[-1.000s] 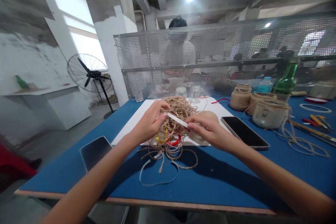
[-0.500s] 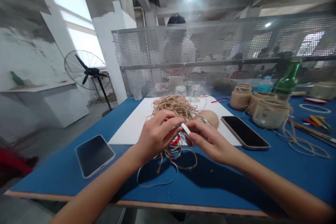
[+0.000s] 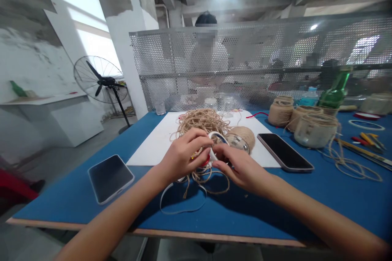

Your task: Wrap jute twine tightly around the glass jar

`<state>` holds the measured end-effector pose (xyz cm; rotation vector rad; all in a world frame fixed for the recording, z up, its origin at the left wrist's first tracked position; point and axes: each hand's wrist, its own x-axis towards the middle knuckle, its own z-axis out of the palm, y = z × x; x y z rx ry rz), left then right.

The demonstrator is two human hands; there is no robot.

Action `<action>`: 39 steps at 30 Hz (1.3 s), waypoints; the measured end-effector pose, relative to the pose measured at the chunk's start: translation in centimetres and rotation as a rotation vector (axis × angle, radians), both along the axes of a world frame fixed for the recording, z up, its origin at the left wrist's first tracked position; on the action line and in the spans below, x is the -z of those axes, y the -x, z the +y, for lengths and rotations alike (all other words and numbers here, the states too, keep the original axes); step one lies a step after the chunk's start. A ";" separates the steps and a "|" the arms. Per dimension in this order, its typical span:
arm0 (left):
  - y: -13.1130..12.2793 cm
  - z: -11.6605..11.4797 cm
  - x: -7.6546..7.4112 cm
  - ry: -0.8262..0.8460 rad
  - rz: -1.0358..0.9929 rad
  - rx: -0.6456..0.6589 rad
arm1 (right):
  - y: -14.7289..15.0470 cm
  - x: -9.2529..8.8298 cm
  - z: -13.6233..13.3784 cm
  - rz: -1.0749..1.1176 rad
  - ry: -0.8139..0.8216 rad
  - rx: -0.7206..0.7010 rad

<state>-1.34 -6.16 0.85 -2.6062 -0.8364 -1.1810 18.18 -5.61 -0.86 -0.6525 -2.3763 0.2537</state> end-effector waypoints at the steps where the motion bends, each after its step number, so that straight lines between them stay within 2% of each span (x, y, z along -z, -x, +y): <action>1: 0.0 0.1 0.1 -0.013 0.008 -0.004 | 0.0 0.0 0.0 -0.005 -0.001 0.002; 4: 0.1 0.1 0.4 -0.030 -0.005 -0.010 | 0.0 0.2 0.1 -0.016 0.000 0.013; 7: 0.1 -0.2 0.2 0.062 -0.125 -0.017 | 0.1 0.3 0.0 -0.017 -0.042 0.062; 10: 0.0 -0.7 -0.2 0.220 -0.265 -0.066 | 0.3 0.6 0.0 -0.054 -0.163 0.141; 13: -0.3 -0.8 -0.4 0.418 -0.181 -0.059 | 0.4 1.2 0.3 -0.101 -0.337 0.188; 16: -0.9 -0.6 0.0 0.632 -0.104 -0.018 | 0.2 1.7 0.9 -0.133 -0.527 0.228; 19: -1.4 -0.3 0.8 0.767 -0.219 0.035 | 0.0 2.0 1.4 -0.202 -0.639 0.282; 21: -1.5 -0.2 1.1 0.738 -0.282 0.027 | 0.0 2.0 1.6 -0.239 -0.656 0.284; 24: -1.4 0.0 1.2 0.600 -0.265 -0.039 | 0.0 1.8 1.3 -0.241 -0.688 0.263; 29: -0.8 -0.2 1.2 0.420 -0.093 -0.046 | -1.0 2.0 0.2 -0.033 -0.881 0.131; 32: -0.4 -0.3 1.3 0.249 0.059 -0.063 | -1.9 2.3 -0.4 0.082 -0.924 0.026; 34: -0.3 -0.4 1.5 0.156 0.152 -0.084 | -2.0 2.2 -0.6 0.146 -0.905 0.097; 37: -0.2 -0.3 1.7 0.053 0.241 -0.110 | -1.3 1.3 -0.9 0.171 -0.776 0.306; 39: -0.2 -0.2 1.9 -0.017 0.243 -0.121 | -0.5 0.7 -0.9 0.123 -0.638 0.290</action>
